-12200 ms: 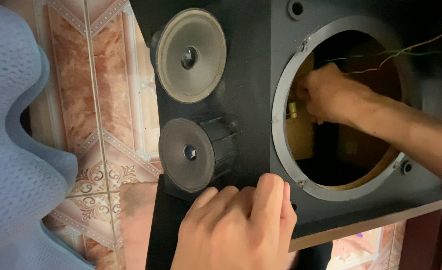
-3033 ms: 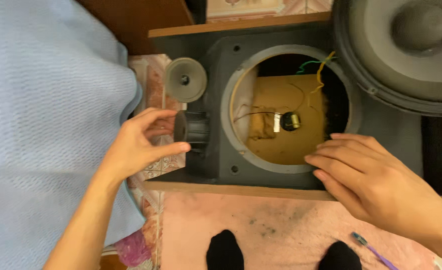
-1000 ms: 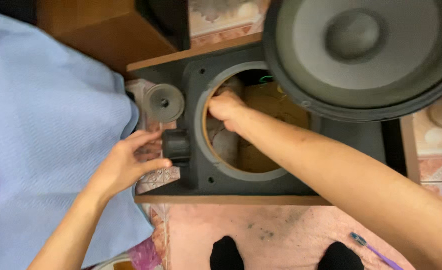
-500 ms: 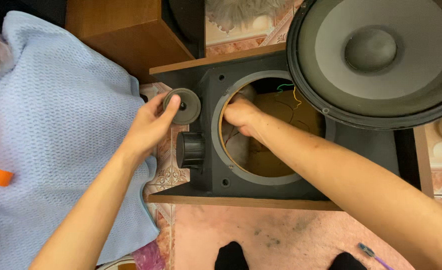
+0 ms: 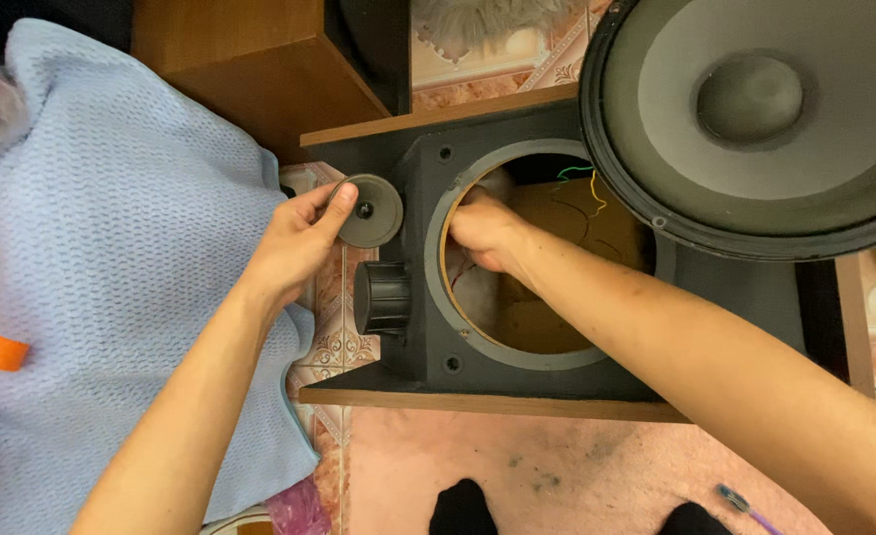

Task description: The person works on a disassembled speaker, using a screwdriver to tighten screws on a small tweeter component. They then reach into the speaker enclosure to adjust internal wiring and components.

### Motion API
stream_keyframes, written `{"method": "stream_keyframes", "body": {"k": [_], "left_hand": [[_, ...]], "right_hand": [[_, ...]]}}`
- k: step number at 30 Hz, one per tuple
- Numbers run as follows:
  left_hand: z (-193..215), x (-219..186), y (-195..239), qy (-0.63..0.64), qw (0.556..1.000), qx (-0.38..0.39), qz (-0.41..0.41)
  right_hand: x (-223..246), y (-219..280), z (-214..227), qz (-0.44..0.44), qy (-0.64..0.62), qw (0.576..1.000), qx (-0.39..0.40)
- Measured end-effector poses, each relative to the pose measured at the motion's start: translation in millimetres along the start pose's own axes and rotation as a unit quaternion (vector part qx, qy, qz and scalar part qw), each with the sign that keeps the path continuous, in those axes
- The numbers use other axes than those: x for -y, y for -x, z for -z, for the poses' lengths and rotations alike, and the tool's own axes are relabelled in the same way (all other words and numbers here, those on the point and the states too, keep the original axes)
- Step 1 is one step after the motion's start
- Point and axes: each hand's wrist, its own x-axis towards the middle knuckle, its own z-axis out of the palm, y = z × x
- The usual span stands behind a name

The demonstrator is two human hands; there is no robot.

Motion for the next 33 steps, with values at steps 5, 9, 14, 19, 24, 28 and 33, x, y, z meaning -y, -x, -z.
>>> {"method": "stream_keyframes", "body": {"k": [5, 9, 14, 19, 24, 28, 33], "left_hand": [[-9.9, -49.2, 23.9, 0.054, 0.995, -0.009, 0.079], [-6.8, -55.9, 21.7, 0.159, 0.978, 0.001, 0.134], [2.3, -35.8, 13.5, 0.193, 0.972, 0.017, 0.129], [6.4, -25.5, 12.1, 0.208, 0.971, 0.030, 0.116], [5.6, -30.0, 17.1, 0.184, 0.974, 0.023, 0.131], [20.4, -63.5, 44.3, 0.159, 0.977, 0.011, 0.141], [54.0, -35.5, 66.4, 0.052, 0.998, -0.026, -0.002]], "right_hand": [[2.1, 1.5, 1.7, -0.004, -0.027, 0.999, -0.017], [1.5, 4.0, 4.7, -0.010, -0.022, 0.999, -0.023], [-0.3, -1.4, 3.9, -0.003, -0.028, 1.000, -0.010], [-0.9, -1.6, 8.2, 0.003, -0.018, 1.000, -0.015], [4.1, 11.8, 0.7, 0.012, 0.076, 0.996, -0.039], [13.9, 28.1, 7.2, 0.014, 0.173, 0.983, -0.058], [23.4, 89.1, 43.6, -0.011, 0.319, 0.948, -0.003]]}}
